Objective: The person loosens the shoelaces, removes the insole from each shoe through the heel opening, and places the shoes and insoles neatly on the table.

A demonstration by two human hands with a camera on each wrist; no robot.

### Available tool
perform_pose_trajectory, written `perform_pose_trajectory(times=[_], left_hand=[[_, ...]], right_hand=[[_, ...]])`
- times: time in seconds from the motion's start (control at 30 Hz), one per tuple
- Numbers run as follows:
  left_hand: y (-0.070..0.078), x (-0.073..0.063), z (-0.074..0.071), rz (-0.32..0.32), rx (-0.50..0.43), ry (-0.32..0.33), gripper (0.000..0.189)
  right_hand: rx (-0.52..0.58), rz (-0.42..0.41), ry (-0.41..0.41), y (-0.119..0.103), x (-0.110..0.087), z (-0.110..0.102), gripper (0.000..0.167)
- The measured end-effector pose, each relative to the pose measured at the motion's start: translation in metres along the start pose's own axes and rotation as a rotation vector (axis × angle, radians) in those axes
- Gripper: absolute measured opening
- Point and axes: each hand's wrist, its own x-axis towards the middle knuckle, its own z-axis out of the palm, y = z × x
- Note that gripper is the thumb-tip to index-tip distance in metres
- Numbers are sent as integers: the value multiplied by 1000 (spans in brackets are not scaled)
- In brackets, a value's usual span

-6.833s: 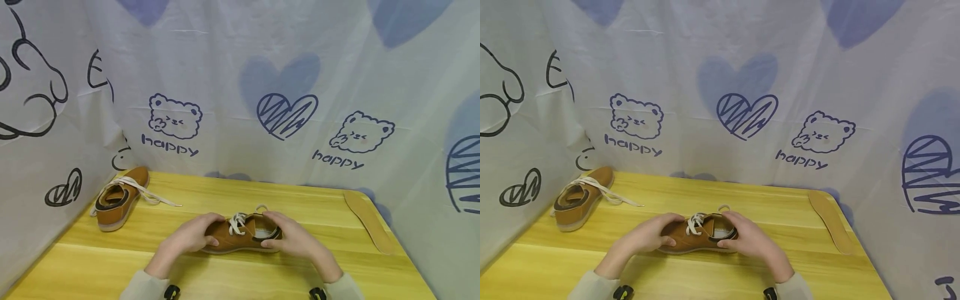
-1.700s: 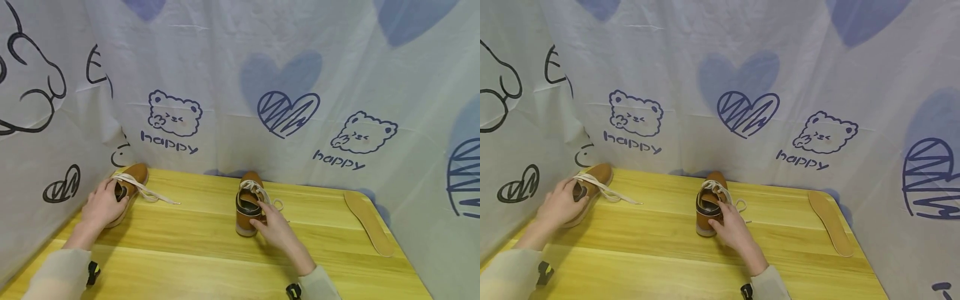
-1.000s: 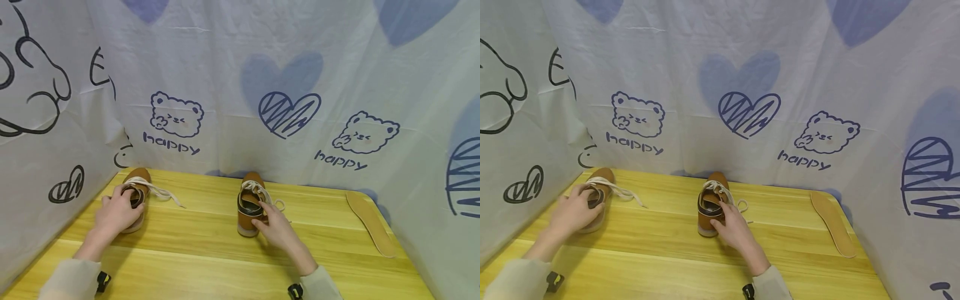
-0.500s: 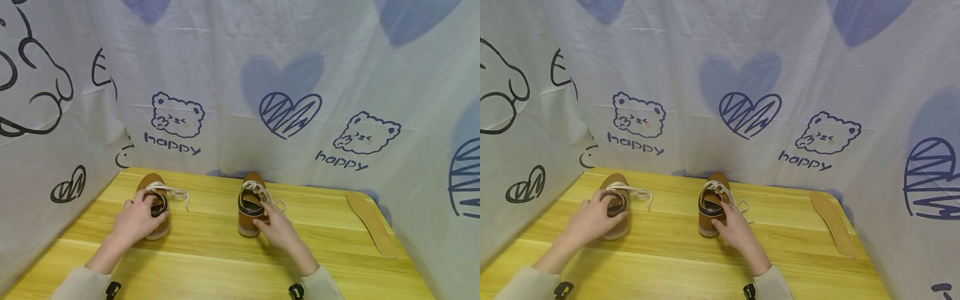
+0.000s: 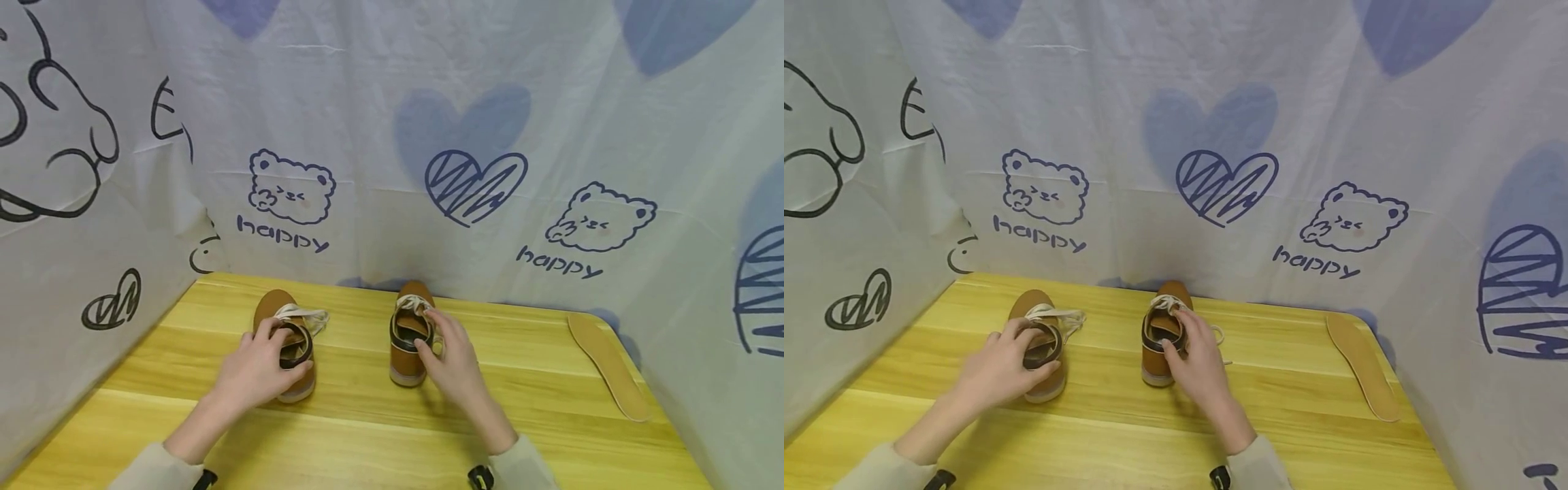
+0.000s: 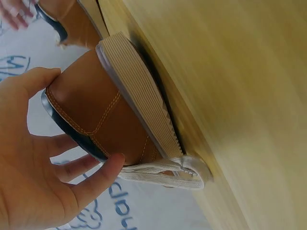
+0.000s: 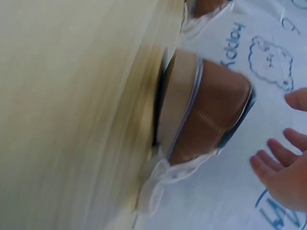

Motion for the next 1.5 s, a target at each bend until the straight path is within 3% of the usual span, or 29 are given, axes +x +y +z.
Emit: perform_pose_trajectory(times=[0.1,0.27,0.43,0.6,0.7,1.0,1.23,1.4,1.5], left_hand=[[10,-2,2,33,-8,5,65],[23,-6,6,100,0,18,67],[33,-10,10,160,4,-6,74],[41,-16,14,205,-11,-37,79],[46,-20,15,232,-25,-44,80],[56,-31,19,359,-47,-5,66],[56,-27,15,385,-125,-4,52],[49,-18,12,429,-174,99,35],[45,-11,12,450,-215,134,36]], right_hand=[[48,-120,59,-10,-2,5,51],[88,-195,-33,-29,-9,18,51],[102,-159,-215,-43,-16,33,54],[80,-25,-417,-49,-20,43,62],[28,44,-476,-50,-21,46,71],[-11,14,-453,-49,-20,51,72],[11,28,-460,-43,-22,39,68],[46,41,-487,-31,-24,22,69],[81,73,-538,-21,-26,8,69]])
